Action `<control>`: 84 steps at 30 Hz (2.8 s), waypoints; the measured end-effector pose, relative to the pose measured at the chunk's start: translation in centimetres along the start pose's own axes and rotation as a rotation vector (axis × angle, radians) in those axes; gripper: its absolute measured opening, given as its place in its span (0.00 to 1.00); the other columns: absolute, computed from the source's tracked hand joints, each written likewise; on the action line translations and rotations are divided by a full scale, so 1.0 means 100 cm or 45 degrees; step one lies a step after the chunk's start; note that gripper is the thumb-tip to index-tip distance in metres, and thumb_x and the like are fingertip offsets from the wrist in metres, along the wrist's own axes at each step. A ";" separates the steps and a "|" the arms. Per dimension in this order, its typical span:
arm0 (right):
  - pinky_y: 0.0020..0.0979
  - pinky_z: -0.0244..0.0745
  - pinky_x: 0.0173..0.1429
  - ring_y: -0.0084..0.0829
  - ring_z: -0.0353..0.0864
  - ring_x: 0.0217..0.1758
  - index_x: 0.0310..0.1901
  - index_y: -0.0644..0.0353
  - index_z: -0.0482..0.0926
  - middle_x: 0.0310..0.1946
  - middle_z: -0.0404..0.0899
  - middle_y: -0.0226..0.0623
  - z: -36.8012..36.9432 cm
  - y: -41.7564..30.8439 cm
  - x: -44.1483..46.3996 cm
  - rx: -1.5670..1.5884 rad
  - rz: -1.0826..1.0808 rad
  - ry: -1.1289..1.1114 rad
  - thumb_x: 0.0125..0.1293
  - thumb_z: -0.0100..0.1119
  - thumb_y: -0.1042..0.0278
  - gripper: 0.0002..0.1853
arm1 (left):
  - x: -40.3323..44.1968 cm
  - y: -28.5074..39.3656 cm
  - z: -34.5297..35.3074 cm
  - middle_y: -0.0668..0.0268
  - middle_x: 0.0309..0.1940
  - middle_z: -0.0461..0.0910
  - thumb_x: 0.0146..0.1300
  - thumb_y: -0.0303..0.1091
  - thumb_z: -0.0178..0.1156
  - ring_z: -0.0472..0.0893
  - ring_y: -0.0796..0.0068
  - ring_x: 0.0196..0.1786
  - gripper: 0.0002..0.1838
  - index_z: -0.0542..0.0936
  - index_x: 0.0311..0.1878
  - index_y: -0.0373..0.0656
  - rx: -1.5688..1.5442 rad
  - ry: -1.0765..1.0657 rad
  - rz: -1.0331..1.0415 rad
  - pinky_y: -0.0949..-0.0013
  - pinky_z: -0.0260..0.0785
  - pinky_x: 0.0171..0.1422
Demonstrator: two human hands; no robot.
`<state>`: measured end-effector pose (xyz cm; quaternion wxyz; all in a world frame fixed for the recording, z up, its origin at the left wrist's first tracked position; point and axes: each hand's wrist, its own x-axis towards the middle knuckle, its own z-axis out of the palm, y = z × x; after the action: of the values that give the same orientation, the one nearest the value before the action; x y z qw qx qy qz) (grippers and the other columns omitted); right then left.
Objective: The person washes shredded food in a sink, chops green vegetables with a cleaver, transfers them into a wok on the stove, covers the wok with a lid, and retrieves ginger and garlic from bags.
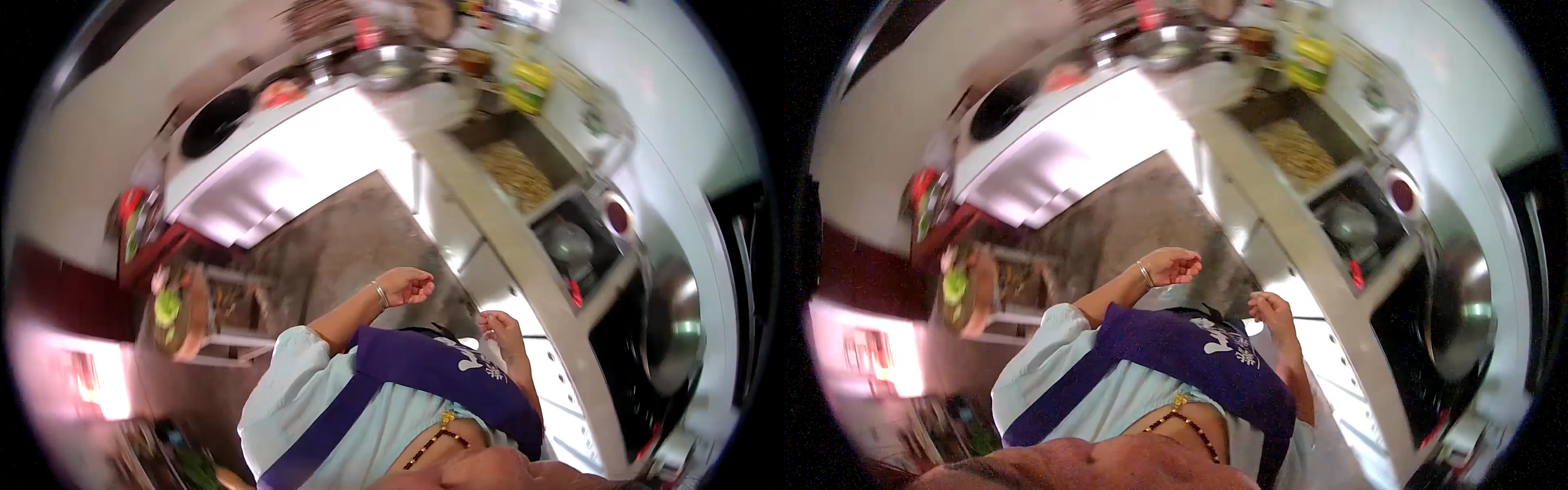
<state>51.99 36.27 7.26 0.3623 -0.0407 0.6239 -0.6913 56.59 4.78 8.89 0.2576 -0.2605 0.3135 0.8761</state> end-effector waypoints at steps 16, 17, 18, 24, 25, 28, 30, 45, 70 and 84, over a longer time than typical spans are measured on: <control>0.22 0.71 0.35 0.22 0.78 0.33 0.45 0.64 0.76 0.35 0.79 0.33 0.403 0.072 0.090 -0.734 0.375 -1.257 0.66 0.52 0.65 0.13 | -0.380 -0.219 -0.275 0.61 0.28 0.77 0.61 0.30 0.56 0.78 0.70 0.31 0.07 0.76 0.33 0.36 -1.235 0.791 1.050 0.72 0.74 0.35; 0.22 0.71 0.35 0.22 0.77 0.33 0.45 0.64 0.76 0.35 0.79 0.33 0.419 0.074 0.093 -0.762 0.378 -1.308 0.66 0.52 0.65 0.12 | -0.383 -0.225 -0.277 0.61 0.27 0.77 0.61 0.31 0.56 0.78 0.70 0.31 0.07 0.76 0.33 0.36 -1.286 0.819 1.088 0.73 0.73 0.35; 0.22 0.71 0.35 0.22 0.77 0.34 0.45 0.64 0.76 0.35 0.79 0.33 0.435 0.075 0.097 -0.792 0.383 -1.356 0.66 0.52 0.65 0.12 | -0.386 -0.229 -0.281 0.61 0.27 0.77 0.61 0.31 0.56 0.77 0.70 0.30 0.07 0.76 0.32 0.36 -1.338 0.845 1.124 0.74 0.73 0.34; 0.22 0.72 0.34 0.21 0.77 0.34 0.49 0.61 0.75 0.36 0.79 0.32 0.534 0.089 0.135 -0.908 0.394 -1.547 0.67 0.52 0.64 0.13 | -0.420 -0.209 -0.340 0.60 0.27 0.77 0.62 0.35 0.55 0.76 0.72 0.27 0.11 0.75 0.35 0.34 -1.147 0.889 1.122 0.75 0.72 0.26; 0.22 0.72 0.34 0.21 0.77 0.34 0.50 0.61 0.74 0.36 0.79 0.32 0.554 0.088 0.141 -0.903 0.397 -1.544 0.67 0.52 0.64 0.14 | -0.425 -0.195 -0.343 0.62 0.26 0.76 0.62 0.35 0.55 0.76 0.74 0.26 0.11 0.75 0.38 0.36 -1.138 1.137 1.205 0.76 0.71 0.25; 0.22 0.72 0.33 0.20 0.75 0.33 0.51 0.60 0.73 0.34 0.77 0.29 0.624 0.096 0.173 -0.878 0.306 -1.560 0.65 0.54 0.65 0.15 | -0.456 -0.164 -0.388 0.63 0.29 0.77 0.61 0.38 0.57 0.75 0.75 0.25 0.15 0.73 0.43 0.36 -0.789 1.374 1.303 0.75 0.72 0.26; 0.22 0.72 0.33 0.19 0.74 0.31 0.51 0.61 0.73 0.33 0.75 0.27 0.671 0.113 0.205 -0.846 0.158 -1.573 0.64 0.55 0.66 0.15 | -0.476 -0.137 -0.417 0.60 0.30 0.77 0.56 0.42 0.61 0.77 0.70 0.28 0.20 0.74 0.44 0.36 -0.471 1.882 1.189 0.72 0.73 0.30; 0.44 0.69 0.47 0.50 0.72 0.44 0.41 0.63 0.69 0.40 0.70 0.49 0.975 0.172 0.253 -1.630 -1.132 -1.896 0.42 0.67 0.66 0.24 | -0.562 0.004 -0.570 0.54 0.71 0.35 0.31 0.64 0.70 0.34 0.41 0.72 0.64 0.46 0.71 0.55 1.053 2.657 0.205 0.40 0.35 0.71; 0.26 0.65 0.16 0.23 0.69 0.13 0.45 0.62 0.68 0.20 0.71 0.33 0.911 0.209 0.102 -0.908 0.250 -1.307 0.58 0.55 0.75 0.13 | -0.569 -0.025 -0.596 0.52 0.58 0.67 0.37 0.50 0.72 0.61 0.49 0.65 0.35 0.76 0.54 0.53 0.757 2.777 1.282 0.53 0.57 0.66; 0.23 0.63 0.15 0.20 0.68 0.13 0.45 0.62 0.68 0.18 0.69 0.30 0.891 0.183 0.059 -0.729 0.125 -1.097 0.58 0.55 0.73 0.13 | -0.583 -0.001 -0.565 0.50 0.54 0.70 0.35 0.50 0.73 0.67 0.49 0.60 0.34 0.78 0.50 0.49 0.947 2.657 1.553 0.54 0.61 0.62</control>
<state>101.19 -40.44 8.05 0.5925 -0.3897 0.5834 -0.3958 115.94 -50.59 7.13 -0.4988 -0.5514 0.6627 0.0896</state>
